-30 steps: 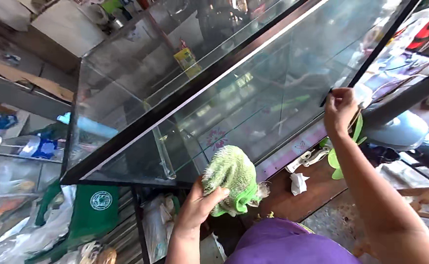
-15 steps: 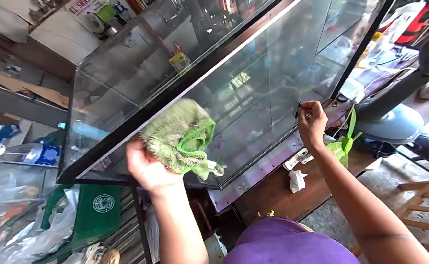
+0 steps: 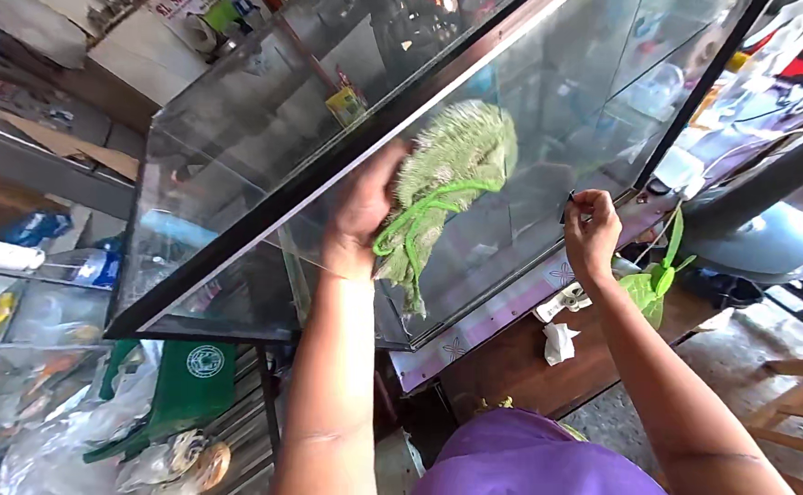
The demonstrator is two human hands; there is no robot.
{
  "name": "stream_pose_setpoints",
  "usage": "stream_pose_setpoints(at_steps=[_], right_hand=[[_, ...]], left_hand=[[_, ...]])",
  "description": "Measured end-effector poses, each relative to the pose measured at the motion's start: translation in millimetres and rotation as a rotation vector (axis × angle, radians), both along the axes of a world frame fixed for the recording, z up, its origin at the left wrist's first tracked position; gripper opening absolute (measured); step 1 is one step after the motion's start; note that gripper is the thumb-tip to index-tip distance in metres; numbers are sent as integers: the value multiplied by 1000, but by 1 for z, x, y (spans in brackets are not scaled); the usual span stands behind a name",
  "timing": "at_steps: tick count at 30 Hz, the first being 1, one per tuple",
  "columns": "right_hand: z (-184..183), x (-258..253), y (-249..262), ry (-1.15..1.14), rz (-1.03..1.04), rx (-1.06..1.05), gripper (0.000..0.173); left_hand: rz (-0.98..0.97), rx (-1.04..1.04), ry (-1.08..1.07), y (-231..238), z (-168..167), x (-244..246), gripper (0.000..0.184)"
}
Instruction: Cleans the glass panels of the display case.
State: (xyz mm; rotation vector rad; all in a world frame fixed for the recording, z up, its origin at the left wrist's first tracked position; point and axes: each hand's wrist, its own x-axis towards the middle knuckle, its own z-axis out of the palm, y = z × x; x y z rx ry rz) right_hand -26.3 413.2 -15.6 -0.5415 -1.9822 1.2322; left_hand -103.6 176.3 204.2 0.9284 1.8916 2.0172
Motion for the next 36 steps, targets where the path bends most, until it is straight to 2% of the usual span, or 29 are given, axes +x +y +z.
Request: stream_pose_setpoints(at_steps=[2,5,7,9,11,12,15,17,20,23,27,28,32,36], right_hand=[[-2,-1,-3,19,10,-11,25],[-3,-1,-5,36,24,-21,24],[-3,-1,-5,40,36,-19,24],[-2,0,-4,39,49,-21,24],[0,-1,-3,41,52,-26,23],[0,-1,-2,35,53,-25,23],[-2,-3,-1,16,55,-20,23],[-4,-3,-1,21,55,-11,24],[-7,-5,-1,33,43,-4,26],[-8,-8,-2,22,21,4,27],[-7,-7,-3,29,15,20,28],[-8,-7,-2,38,19,23,28],[-8,-6,-1,82,51,-19,29],[-10,-8,-4,103,43,-26,31]], left_hand=[[-27,-243,-33,-12,3,2,41],[40,-297,-81,-42,8,12,44],[155,-52,-51,-60,-4,18,45],[253,345,146,-78,-25,14,39],[285,519,333,-84,-35,2,41],[266,554,315,-77,-35,1,40],[272,439,148,-36,-15,11,47],[193,386,157,-19,-5,3,49],[57,319,183,-13,-2,-16,42],[-66,223,-10,-9,0,-22,39],[-139,-195,-108,-11,6,-9,41],[-138,-238,-122,-15,6,-6,41],[51,-132,-178,-45,2,8,39],[251,220,-166,-71,-14,29,42]])
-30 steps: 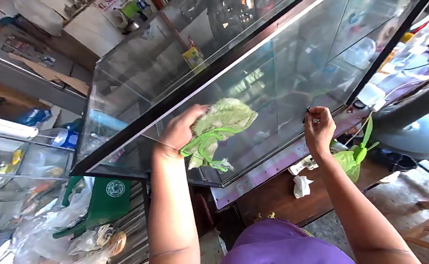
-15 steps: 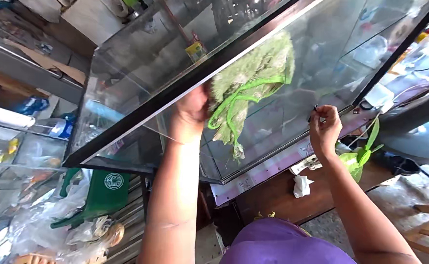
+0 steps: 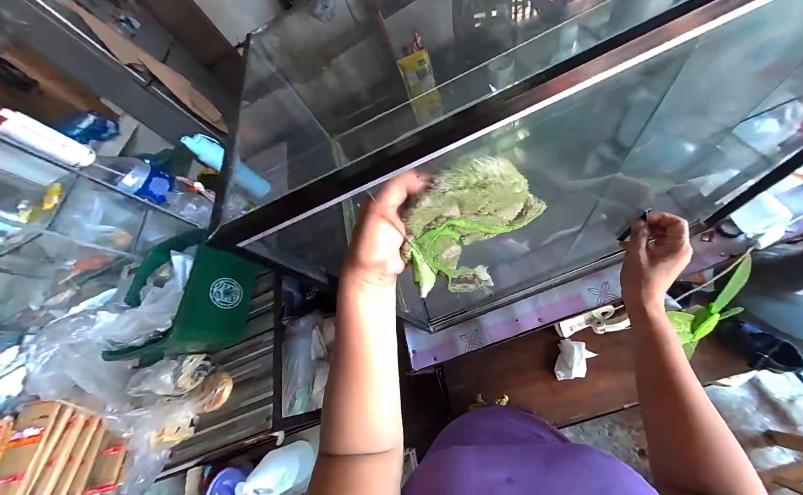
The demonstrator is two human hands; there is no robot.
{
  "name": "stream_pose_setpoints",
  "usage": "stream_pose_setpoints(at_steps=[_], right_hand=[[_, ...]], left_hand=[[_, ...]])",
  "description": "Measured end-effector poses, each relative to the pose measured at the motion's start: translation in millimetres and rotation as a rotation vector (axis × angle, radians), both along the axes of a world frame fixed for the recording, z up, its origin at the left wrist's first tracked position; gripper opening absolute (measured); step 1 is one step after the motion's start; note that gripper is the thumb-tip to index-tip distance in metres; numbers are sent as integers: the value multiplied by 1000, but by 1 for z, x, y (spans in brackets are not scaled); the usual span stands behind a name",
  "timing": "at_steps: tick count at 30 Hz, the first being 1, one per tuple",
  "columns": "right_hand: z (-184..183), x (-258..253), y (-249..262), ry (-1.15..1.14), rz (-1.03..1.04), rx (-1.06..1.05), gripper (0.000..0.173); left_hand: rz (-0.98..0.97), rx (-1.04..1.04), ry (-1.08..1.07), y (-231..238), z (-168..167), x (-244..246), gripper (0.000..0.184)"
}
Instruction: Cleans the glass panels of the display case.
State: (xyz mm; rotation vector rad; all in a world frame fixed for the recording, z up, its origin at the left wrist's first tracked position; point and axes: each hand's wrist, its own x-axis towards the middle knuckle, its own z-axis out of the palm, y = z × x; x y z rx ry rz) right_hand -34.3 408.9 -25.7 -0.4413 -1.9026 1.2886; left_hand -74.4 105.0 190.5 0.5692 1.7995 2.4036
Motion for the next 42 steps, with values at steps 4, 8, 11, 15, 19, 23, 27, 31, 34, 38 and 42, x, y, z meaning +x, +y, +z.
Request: stream_pose_setpoints(at_steps=[4,8,11,15,19,23,27,31,34,38,42], right_hand=[[1,0,1,8,2,-3,30],[0,0,1,6,-7,5,29],[0,1,-1,0,-13,5,28],[1,1,1,-22,-6,8,27],[1,0,1,-36,-5,-16,27],[1,-2,0,-5,-5,-18,29],[1,0,1,-2,12,-8,30],[5,2,1,-18,35,-14,30],[7,3,1,-35,35,-30,32],[6,4,3,-49,37,-26,30],[5,4,5,-63,33,6,28]], left_hand=[[158,326,228,-10,-7,14,44],[139,254,335,-14,-19,21,29],[431,-249,396,-20,-34,44,28],[588,-621,749,-38,-82,66,47],[497,-632,531,-50,-131,87,37],[503,-219,-360,-31,-137,83,31],[494,103,-78,-10,-135,71,68],[524,201,106,-4,-139,39,40],[279,161,-59,-10,-134,22,26],[-53,167,-44,-16,-135,3,15],[-212,143,-31,-10,-134,-15,12]])
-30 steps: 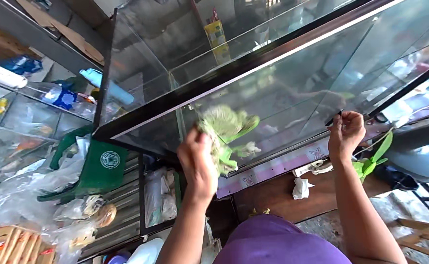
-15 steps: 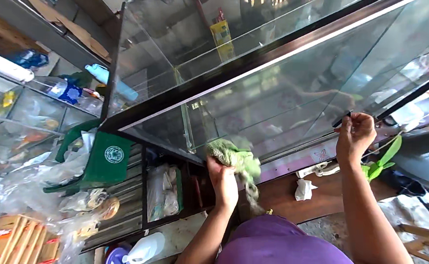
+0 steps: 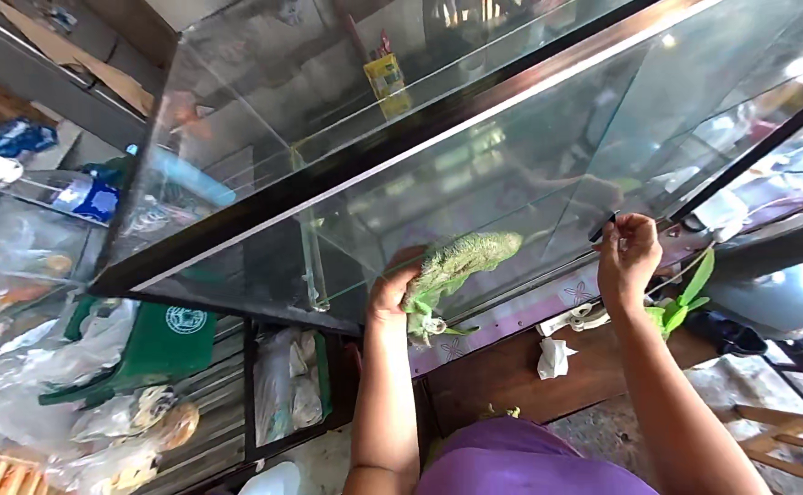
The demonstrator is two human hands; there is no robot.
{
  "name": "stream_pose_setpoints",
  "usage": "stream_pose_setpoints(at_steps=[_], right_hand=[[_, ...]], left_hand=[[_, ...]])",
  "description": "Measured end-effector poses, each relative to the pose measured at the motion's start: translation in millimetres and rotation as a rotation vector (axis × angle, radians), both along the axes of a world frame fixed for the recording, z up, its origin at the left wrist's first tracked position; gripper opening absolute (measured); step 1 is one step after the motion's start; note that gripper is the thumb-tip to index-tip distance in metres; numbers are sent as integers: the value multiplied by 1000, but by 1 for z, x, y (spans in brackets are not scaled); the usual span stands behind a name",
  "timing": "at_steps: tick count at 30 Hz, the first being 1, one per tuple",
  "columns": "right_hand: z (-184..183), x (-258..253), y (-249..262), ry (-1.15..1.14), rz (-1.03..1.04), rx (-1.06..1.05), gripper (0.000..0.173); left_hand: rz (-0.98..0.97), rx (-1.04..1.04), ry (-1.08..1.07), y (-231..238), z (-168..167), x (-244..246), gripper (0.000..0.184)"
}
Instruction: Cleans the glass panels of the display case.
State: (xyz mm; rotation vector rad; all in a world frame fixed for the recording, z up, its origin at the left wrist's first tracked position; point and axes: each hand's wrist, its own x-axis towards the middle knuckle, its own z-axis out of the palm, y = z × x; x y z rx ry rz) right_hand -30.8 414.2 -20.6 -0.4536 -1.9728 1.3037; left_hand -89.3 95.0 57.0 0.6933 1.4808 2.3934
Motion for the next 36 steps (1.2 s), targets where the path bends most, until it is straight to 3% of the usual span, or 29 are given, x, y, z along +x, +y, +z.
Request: stream_pose_setpoints(at_steps=[7,12,14,17,20,23,26,27,29,31,33,36], right_hand=[[0,1,4,-48,8,-2,26],[-2,1,5,-30,10,12,27],[-3,2,5,-18,11,15,27],[-3,3,3,-7,17,1,28],[-1,3,2,7,23,-7,27],[-3,1,3,9,19,0,27],[-3,0,3,12,10,9,27],[-4,0,4,12,8,8,27],[-6,0,4,10,9,-1,27],[-6,1,4,5,9,-8,27],[-5,1,3,7,9,-13,27],[-7,-1,2,16,6,-7,26]], left_hand=[[-121,-565,-87,62,53,-19,31],[-512,-626,15,71,30,-47,34],[-547,-692,83,70,29,-42,39],[-399,-770,65,57,40,-22,38],[-170,-748,-51,29,28,-9,30],[67,-322,-174,3,10,9,27],[353,-17,-123,-1,7,41,19],[459,-7,-76,0,4,51,13],[611,-110,92,-1,-7,70,25],[628,-257,202,-13,-26,89,35],[613,-309,-36,-20,-41,110,28],[566,-130,-813,-22,-49,118,35]])
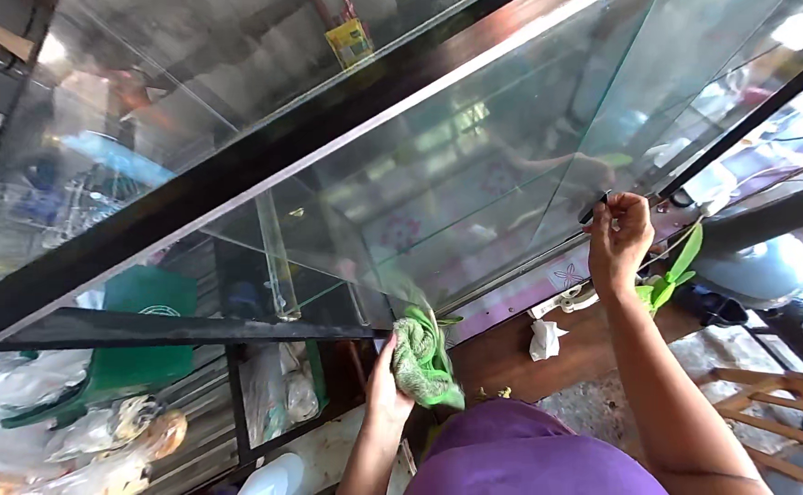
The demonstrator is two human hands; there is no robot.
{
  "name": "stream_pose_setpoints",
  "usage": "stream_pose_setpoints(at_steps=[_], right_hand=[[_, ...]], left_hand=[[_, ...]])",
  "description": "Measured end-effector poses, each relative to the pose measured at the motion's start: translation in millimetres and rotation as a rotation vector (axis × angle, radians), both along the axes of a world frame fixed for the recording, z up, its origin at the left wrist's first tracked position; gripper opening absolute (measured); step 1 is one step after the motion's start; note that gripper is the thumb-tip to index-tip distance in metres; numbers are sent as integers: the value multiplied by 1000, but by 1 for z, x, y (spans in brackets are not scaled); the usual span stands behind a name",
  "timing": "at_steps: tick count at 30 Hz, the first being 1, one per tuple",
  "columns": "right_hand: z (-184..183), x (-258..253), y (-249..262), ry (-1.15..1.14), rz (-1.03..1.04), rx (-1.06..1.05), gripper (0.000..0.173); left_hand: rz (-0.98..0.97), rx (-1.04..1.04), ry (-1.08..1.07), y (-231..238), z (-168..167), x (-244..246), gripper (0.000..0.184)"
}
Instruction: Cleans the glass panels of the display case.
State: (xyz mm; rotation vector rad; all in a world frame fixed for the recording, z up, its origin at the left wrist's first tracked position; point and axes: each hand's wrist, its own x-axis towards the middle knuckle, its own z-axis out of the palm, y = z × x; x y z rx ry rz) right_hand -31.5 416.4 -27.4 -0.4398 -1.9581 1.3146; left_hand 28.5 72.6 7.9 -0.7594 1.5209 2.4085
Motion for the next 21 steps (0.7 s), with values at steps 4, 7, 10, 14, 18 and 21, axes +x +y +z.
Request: stream_pose_setpoints(at_steps=[4,7,10,14,18,21], right_hand=[[-3,-1,2,11,-4,23,26],[-3,-3,1,20,-9,27,26],[-2,-2,2,3,-8,30,26],[0,2,5,-28,24,28,26],[-2,2,7,-7,43,27,24],[-2,2,9,7,65,29,23]], left_hand=[[239,458,-21,-8,-30,-4,46],[287,484,35,2,-44,-15,45],[181,182,155,21,-59,-30,29],[72,-196,367,29,-55,-50,25],[-37,183,401,11,-65,-59,33],[-138,200,422,8,-74,-65,31]])
